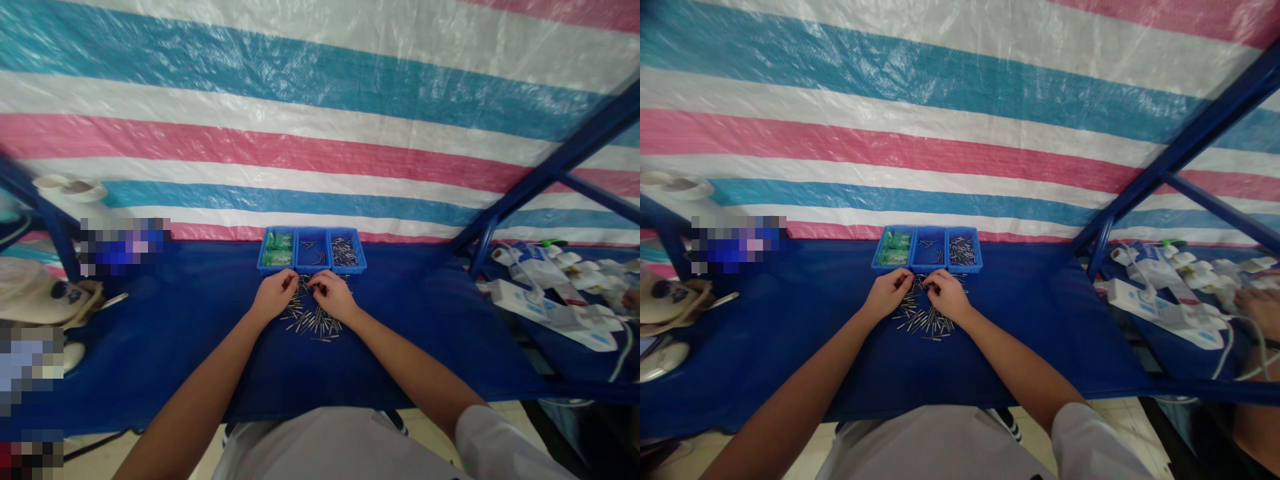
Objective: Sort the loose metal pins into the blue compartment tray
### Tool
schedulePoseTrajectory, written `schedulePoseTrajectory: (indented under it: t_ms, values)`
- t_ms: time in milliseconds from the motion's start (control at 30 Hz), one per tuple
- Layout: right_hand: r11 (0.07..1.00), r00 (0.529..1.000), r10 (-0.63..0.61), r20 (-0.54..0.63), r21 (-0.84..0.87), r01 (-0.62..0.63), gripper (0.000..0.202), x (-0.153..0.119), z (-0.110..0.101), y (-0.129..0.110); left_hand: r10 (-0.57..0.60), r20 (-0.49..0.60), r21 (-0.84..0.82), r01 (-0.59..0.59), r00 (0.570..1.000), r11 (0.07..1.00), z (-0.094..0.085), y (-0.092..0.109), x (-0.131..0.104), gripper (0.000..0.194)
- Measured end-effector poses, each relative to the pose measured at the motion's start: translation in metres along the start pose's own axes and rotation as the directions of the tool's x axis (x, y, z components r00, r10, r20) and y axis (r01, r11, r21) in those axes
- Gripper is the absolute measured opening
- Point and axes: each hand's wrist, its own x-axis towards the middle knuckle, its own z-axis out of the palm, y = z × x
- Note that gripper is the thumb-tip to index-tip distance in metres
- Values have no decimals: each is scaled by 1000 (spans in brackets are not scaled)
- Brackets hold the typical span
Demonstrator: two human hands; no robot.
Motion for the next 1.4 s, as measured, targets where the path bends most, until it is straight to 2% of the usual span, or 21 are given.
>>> schedulePoseTrajectory:
  t_ms: [300, 567, 800, 967, 1400]
  values:
    - [996, 990, 34, -139, 87, -22, 27, 1, 2, 2, 46, 25, -11, -46, 999, 999, 1, 2, -2, 26]
    - [987, 980, -39, -196, 142, 68, 18, 0, 0, 0, 39, 11, -99, -38, 999, 994, 2, -1, -2, 22]
    - [987, 985, -36, -168, 151, 61, 13, 2, 0, 3, 46, 23, -77, -44, 999, 996, 3, -3, -1, 23]
    - [977, 974, -132, -183, 139, 159, 14, -1, 0, -1, 65, 24, -70, -63, 998, 996, 5, -4, -1, 24]
    - [946, 955, -290, -57, 132, 295, 20, -4, 1, -9, 199, 66, -54, -196, 978, 979, 5, -6, -1, 19]
